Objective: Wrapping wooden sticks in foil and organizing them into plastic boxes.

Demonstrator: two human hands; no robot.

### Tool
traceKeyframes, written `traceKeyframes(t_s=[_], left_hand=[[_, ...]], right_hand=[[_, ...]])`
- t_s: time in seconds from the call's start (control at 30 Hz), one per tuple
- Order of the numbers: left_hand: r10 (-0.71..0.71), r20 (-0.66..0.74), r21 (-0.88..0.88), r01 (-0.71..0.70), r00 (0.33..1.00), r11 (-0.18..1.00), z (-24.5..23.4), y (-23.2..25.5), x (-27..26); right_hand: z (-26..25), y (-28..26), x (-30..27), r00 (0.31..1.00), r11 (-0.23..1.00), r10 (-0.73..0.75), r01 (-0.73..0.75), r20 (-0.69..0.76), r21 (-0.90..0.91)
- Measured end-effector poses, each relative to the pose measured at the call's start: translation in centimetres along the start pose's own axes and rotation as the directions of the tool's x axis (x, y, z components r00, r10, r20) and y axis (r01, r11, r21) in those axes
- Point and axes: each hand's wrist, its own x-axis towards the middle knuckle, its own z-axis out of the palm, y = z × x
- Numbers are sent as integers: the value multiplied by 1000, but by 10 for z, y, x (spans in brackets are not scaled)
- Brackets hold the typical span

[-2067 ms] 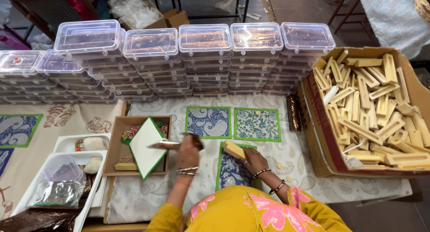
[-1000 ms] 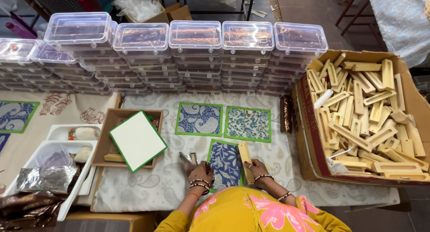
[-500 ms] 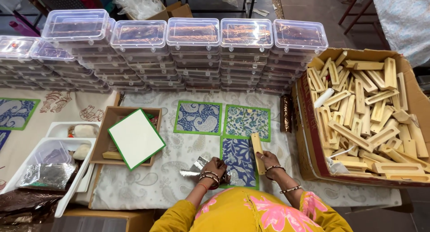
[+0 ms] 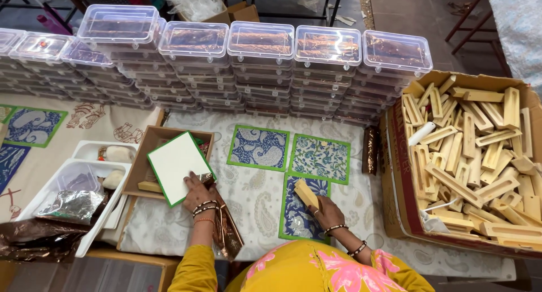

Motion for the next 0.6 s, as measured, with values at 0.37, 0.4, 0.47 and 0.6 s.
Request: traceKeyframes(t_s=[0.37,0.4,0.47,0.6], left_hand=[[75,-575,-197,-227,815,954,-29,-32,0],[87,-648,-224,-299,756,928,-51,-29,-7],[94,-717,-242,-373,690,896,-79,-22,-22],[-212,-535,-697,-286,818,657,-34,-20,-19]], right_hand=[[-10,-3,6,988,994,98,-102,120,29],[-11,-3,5,991,996,76,-81,109,38],[-9,-2,6,994,997,55,-60,96,48],[-5,5,9,996,998,43,-46,81,38]])
